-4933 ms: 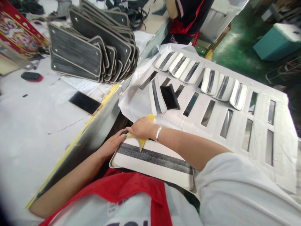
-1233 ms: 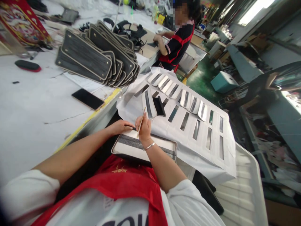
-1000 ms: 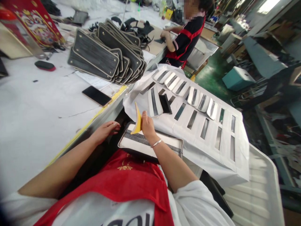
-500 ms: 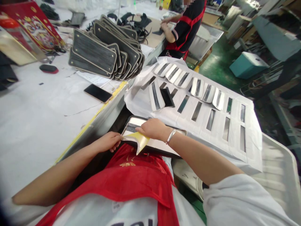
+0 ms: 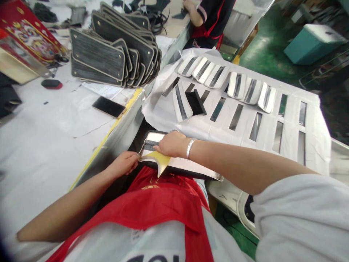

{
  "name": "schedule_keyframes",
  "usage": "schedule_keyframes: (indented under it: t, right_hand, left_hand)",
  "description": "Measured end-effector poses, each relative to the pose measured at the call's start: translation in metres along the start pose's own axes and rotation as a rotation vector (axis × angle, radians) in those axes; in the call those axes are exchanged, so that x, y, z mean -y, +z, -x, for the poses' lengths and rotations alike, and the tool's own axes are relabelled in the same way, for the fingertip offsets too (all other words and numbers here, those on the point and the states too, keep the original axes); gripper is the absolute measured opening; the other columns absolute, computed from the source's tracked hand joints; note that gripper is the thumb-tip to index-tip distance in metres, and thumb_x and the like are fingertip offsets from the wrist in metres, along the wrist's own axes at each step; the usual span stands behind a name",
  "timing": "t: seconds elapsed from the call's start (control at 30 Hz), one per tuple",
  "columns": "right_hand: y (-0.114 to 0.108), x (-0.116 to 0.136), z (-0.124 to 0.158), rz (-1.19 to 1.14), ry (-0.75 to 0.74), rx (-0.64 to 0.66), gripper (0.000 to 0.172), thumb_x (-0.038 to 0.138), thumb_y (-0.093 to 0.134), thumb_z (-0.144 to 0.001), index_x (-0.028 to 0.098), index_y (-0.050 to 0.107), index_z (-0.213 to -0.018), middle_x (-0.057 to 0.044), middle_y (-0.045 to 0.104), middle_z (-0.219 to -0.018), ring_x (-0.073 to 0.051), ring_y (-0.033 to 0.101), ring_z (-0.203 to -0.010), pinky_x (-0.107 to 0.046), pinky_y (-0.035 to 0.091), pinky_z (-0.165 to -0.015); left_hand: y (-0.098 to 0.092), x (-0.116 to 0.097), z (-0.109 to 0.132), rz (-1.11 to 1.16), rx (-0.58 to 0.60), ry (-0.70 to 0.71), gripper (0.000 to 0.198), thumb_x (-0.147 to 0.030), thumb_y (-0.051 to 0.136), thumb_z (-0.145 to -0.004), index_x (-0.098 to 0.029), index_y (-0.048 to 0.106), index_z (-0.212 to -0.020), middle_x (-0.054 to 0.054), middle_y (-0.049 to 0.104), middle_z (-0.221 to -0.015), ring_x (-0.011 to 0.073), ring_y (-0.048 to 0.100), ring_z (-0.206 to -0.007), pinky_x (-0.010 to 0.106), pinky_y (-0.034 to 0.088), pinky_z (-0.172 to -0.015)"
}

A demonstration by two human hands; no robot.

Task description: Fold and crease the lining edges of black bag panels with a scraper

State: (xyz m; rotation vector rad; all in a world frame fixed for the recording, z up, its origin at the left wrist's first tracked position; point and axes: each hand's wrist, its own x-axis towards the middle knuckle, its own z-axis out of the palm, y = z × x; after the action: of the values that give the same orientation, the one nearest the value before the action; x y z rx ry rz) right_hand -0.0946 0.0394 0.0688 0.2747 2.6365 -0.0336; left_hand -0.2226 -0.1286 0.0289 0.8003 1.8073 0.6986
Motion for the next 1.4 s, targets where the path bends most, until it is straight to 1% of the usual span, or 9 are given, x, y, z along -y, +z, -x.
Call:
schedule_keyframes:
  t: [0.2,0.37,0.5,0.7,0.87,1.1,1.23,1.33,1.4]
  right_hand:
    - [0.001,-0.002,0.002,-0.011,-0.004,0.002,0.063,0.049,0.023,-0.096,0.011,0.072,-0.088,-0.020,0.070,-0.083,-0.032,0.066,-0.089,-0.040,0.047,-0.072]
    - [0.001,0.000,0.003,-0.008,0.010,-0.006,0.065,0.051,0.023,-0.095,0.011,0.073,-0.087,-0.019,0.070,-0.082,-0.031,0.066,-0.088,-0.039,0.047,-0.071]
    - [0.002,-0.001,0.005,0.002,0.014,-0.017,0.064,0.051,0.024,-0.095,0.010,0.073,-0.085,-0.019,0.070,-0.080,-0.031,0.066,-0.087,-0.039,0.047,-0.070]
    - [0.004,-0.005,0.006,0.009,-0.007,-0.032,0.064,0.051,0.023,-0.095,0.011,0.073,-0.085,-0.018,0.070,-0.079,-0.033,0.067,-0.083,-0.040,0.047,-0.067]
    - [0.007,-0.005,0.003,-0.008,0.011,-0.024,0.064,0.050,0.024,-0.095,0.011,0.073,-0.083,-0.019,0.070,-0.079,-0.030,0.066,-0.084,-0.037,0.046,-0.070]
    - [-0.012,-0.004,0.024,-0.029,0.062,-0.013,0.065,0.054,0.025,-0.094,0.010,0.071,-0.082,-0.019,0.068,-0.077,-0.029,0.065,-0.080,-0.033,0.042,-0.064]
    - [-0.011,-0.019,0.054,-0.238,0.187,0.024,0.071,0.062,0.019,-0.091,0.012,0.068,-0.080,-0.015,0.066,-0.078,-0.024,0.062,-0.074,-0.031,0.037,-0.061]
    - [0.002,-0.023,0.077,-0.566,0.151,0.098,0.069,0.067,0.021,-0.088,0.014,0.065,-0.081,-0.010,0.065,-0.079,-0.019,0.057,-0.067,-0.028,0.037,-0.060]
    - [0.014,-0.014,0.090,-0.783,0.091,0.074,0.064,0.065,0.026,-0.088,0.015,0.065,-0.085,-0.008,0.065,-0.083,-0.018,0.057,-0.073,-0.028,0.040,-0.066]
  left_hand:
    - [-0.006,0.018,-0.005,0.296,0.185,0.075,0.053,-0.063,0.038,-0.082,-0.018,0.050,-0.056,0.000,0.052,-0.050,0.0119,0.050,-0.046,0.025,0.043,-0.051]
    - [0.010,0.035,-0.019,0.444,-0.044,0.185,0.044,-0.056,0.045,-0.084,-0.020,0.043,-0.059,-0.004,0.043,-0.047,0.0088,0.039,-0.043,0.023,0.032,-0.045]
    - [0.018,0.034,-0.035,0.491,-0.040,0.226,0.038,-0.054,0.048,-0.083,-0.021,0.040,-0.066,-0.006,0.041,-0.051,0.0079,0.036,-0.042,0.022,0.029,-0.043]
    - [0.012,0.035,-0.044,0.469,0.058,0.240,0.039,-0.056,0.049,-0.081,-0.020,0.041,-0.069,-0.006,0.049,-0.049,0.0072,0.042,-0.040,0.020,0.031,-0.042]
    - [0.006,0.029,-0.045,0.393,0.059,0.214,0.043,-0.058,0.051,-0.079,-0.019,0.040,-0.066,-0.006,0.050,-0.047,0.0072,0.045,-0.038,0.019,0.034,-0.040]
    - [-0.005,0.010,-0.048,0.229,0.060,0.123,0.043,-0.056,0.059,-0.075,-0.018,0.044,-0.061,-0.005,0.049,-0.046,0.0088,0.049,-0.039,0.019,0.041,-0.035]
    - [-0.012,0.005,-0.050,0.197,0.109,0.083,0.039,-0.053,0.060,-0.075,-0.017,0.049,-0.064,-0.004,0.051,-0.052,0.0103,0.053,-0.046,0.021,0.047,-0.039]
    - [-0.018,0.004,-0.051,0.188,0.163,0.070,0.036,-0.051,0.063,-0.073,-0.016,0.053,-0.067,-0.002,0.053,-0.055,0.0120,0.055,-0.051,0.023,0.050,-0.041]
    - [-0.023,0.003,-0.053,0.187,0.194,0.073,0.035,-0.049,0.066,-0.071,-0.016,0.054,-0.069,-0.002,0.054,-0.056,0.0130,0.055,-0.053,0.025,0.051,-0.042]
